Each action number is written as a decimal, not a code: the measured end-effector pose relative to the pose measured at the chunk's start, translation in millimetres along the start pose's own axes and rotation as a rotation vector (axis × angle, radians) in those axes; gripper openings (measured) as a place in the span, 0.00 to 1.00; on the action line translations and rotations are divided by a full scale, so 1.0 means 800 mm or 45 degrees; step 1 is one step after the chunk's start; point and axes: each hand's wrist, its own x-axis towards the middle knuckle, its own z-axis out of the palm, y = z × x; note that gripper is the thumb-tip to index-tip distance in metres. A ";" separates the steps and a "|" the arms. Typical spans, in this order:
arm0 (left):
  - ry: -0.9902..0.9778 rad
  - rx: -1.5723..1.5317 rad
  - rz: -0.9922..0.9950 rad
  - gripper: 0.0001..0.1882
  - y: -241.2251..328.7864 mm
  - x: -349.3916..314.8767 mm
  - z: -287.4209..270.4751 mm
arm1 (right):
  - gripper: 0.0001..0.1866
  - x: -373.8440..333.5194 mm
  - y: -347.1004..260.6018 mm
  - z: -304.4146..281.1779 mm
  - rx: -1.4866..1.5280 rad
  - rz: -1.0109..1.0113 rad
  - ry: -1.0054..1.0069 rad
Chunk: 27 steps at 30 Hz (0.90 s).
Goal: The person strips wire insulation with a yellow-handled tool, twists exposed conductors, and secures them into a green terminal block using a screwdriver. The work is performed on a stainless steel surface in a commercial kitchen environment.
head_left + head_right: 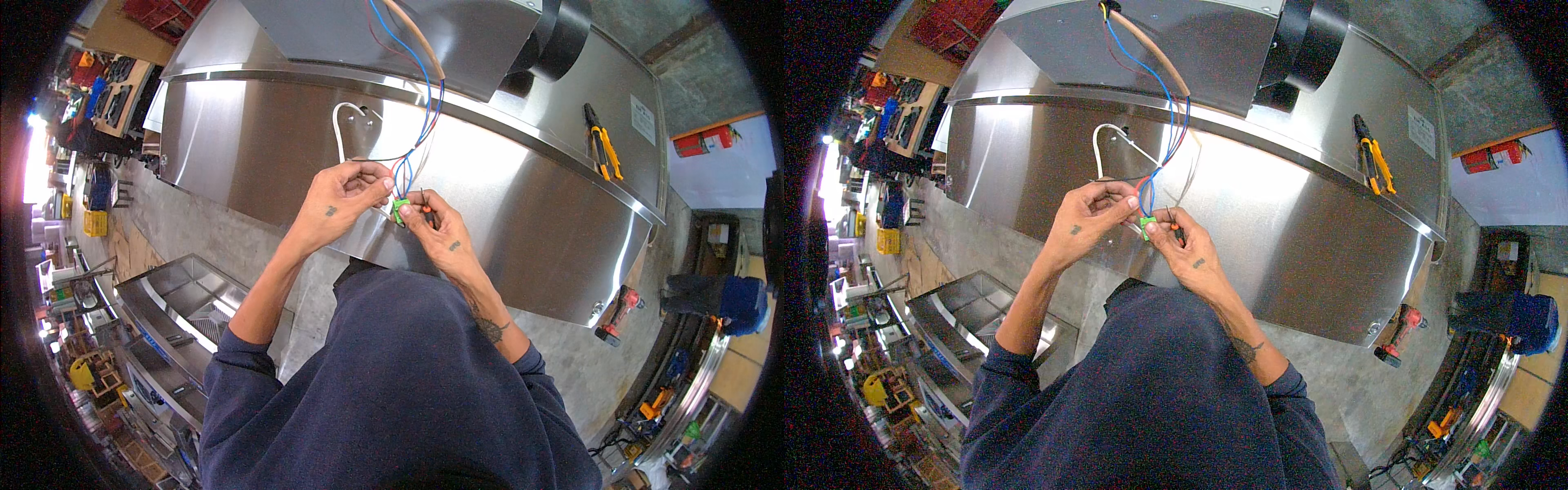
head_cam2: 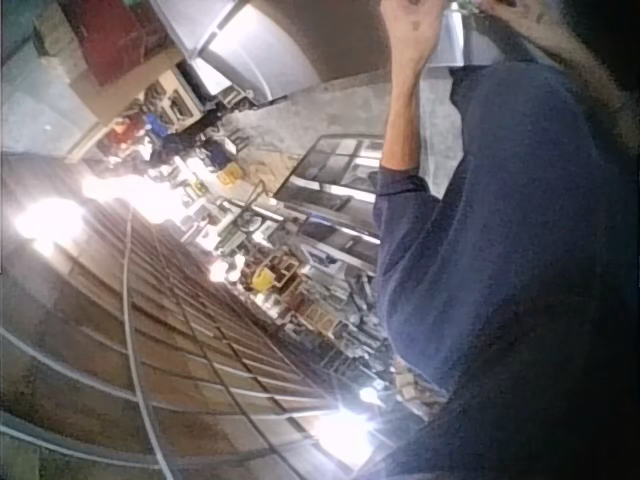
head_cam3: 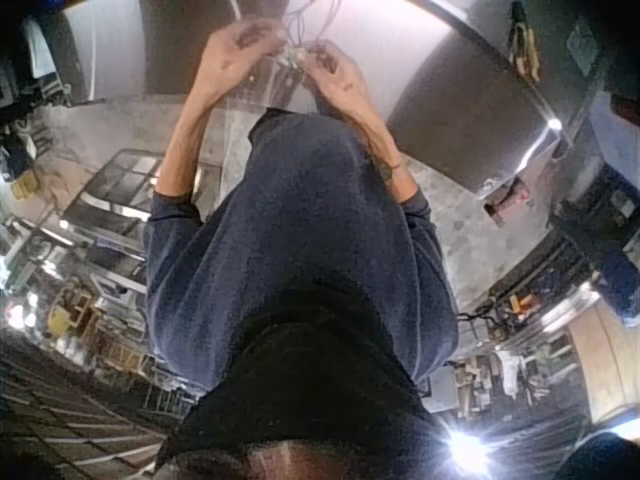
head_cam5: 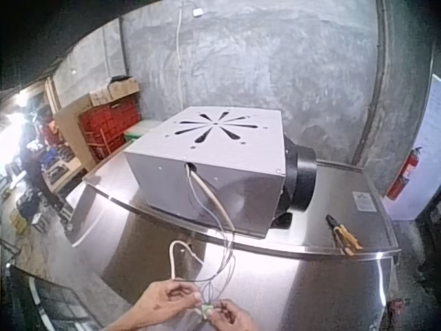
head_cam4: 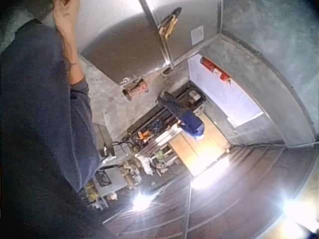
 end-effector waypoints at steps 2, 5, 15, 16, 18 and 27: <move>-0.001 0.045 0.004 0.16 0.001 0.001 0.001 | 0.19 0.000 0.002 0.000 0.013 -0.025 -0.002; -0.003 0.061 0.010 0.16 0.001 0.003 0.004 | 0.19 0.001 0.004 -0.001 -0.014 -0.012 0.000; -0.115 0.001 -0.033 0.15 0.004 0.007 0.000 | 0.19 -0.002 -0.008 -0.003 0.035 0.085 -0.008; -0.115 0.005 -0.035 0.15 0.005 0.007 0.000 | 0.19 -0.002 -0.009 -0.003 0.035 0.081 -0.009; -0.120 -0.007 -0.080 0.15 0.010 0.007 0.001 | 0.18 -0.001 -0.008 -0.002 0.034 0.060 -0.006; -0.097 -0.037 -0.109 0.16 -0.007 0.013 -0.002 | 0.16 -0.002 -0.014 -0.002 0.071 0.063 -0.004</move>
